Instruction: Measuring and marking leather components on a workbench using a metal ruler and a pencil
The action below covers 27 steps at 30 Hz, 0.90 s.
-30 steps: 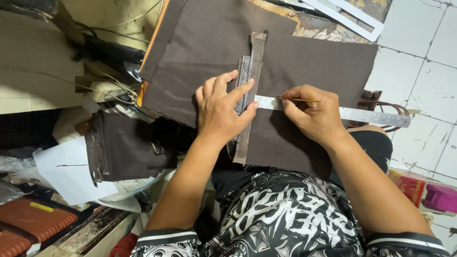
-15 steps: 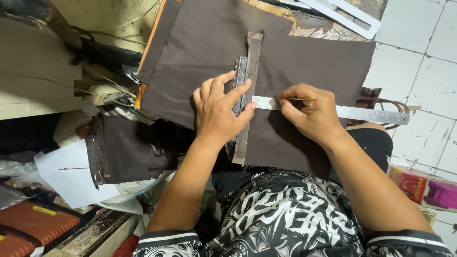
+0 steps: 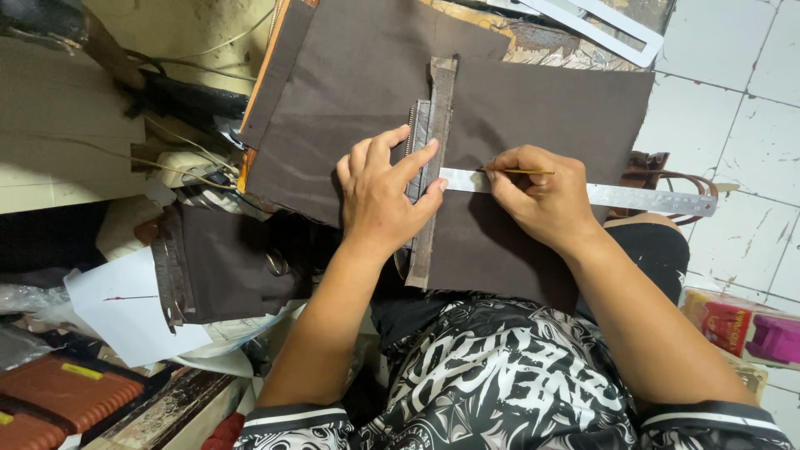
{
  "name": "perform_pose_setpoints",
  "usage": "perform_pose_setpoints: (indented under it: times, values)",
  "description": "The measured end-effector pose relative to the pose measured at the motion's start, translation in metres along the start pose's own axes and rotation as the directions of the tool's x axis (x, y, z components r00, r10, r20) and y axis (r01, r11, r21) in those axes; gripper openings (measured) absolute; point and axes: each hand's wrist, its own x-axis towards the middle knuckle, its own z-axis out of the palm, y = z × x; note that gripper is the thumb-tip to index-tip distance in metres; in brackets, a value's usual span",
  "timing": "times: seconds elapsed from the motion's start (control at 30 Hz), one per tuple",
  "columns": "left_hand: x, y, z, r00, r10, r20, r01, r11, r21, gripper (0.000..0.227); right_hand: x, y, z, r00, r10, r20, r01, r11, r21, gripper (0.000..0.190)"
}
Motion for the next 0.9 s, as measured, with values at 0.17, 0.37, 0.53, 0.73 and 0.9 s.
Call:
perform_pose_setpoints:
  times: [0.17,0.37,0.53,0.73,0.9]
  values:
    - [0.000,0.001,0.000,1.000,-0.006,0.004,0.006,1.000,-0.007,0.044,0.002,0.001,0.000,1.000,0.021,-0.002,-0.021,0.999,0.031,0.009]
    - [-0.003,-0.002,0.002,1.000,0.007,0.000,-0.007,1.000,-0.002,0.043,0.001,-0.013,-0.015,0.991,0.124,-0.059,-0.091,0.916,0.392,0.017]
    - [0.000,0.010,-0.008,0.996,-0.072,0.056,0.070,0.997,0.032,0.044,-0.027,-0.009,-0.085,0.966,0.211,-0.147,-0.158,0.938,0.310,0.037]
    - [-0.002,0.012,-0.005,0.996,-0.085,0.014,0.083,0.991,0.109,0.087,-0.055,0.011,-0.138,0.959,0.281,0.020,-0.174,0.645,-0.744,0.059]
    - [0.000,0.013,-0.002,0.993,-0.108,0.056,0.096,0.978,0.184,0.088,-0.080,0.049,-0.143,0.882,0.439,-0.171,-0.452,0.685,-0.571,0.045]
